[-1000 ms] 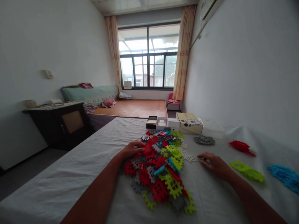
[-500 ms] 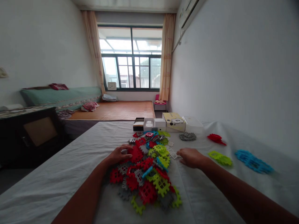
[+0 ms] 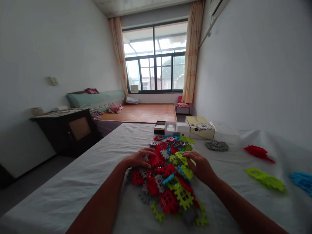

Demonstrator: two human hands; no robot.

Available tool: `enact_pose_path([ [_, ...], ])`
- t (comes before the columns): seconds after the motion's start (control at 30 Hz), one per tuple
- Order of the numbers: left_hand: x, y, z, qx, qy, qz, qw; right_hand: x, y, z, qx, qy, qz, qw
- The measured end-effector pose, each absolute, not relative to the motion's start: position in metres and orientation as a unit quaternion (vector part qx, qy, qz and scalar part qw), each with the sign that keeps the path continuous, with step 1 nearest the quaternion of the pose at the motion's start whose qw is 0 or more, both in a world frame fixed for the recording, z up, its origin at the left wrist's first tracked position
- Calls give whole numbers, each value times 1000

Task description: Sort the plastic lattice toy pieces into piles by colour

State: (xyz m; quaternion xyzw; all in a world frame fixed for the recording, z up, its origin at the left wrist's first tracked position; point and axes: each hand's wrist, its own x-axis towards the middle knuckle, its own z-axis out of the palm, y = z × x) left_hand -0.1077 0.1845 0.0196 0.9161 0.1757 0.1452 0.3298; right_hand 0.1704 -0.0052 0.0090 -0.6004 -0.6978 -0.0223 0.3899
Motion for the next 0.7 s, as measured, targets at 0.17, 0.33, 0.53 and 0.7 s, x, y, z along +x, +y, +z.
enact_pose_path([
  [0.17,-101,178,18,924,174,162,300,174,-6,7,-608,-683,-32,404],
  [0.33,-89,174,20,894,218,282,270,168,-6,4,-587,-697,-47,409],
  [0.53,-70,139,48,895,165,314,270,150,-8,20,-588,-650,22,481],
  [0.7,-53,107,57,926,70,237,285,130,-10,33,-552,-657,123,498],
])
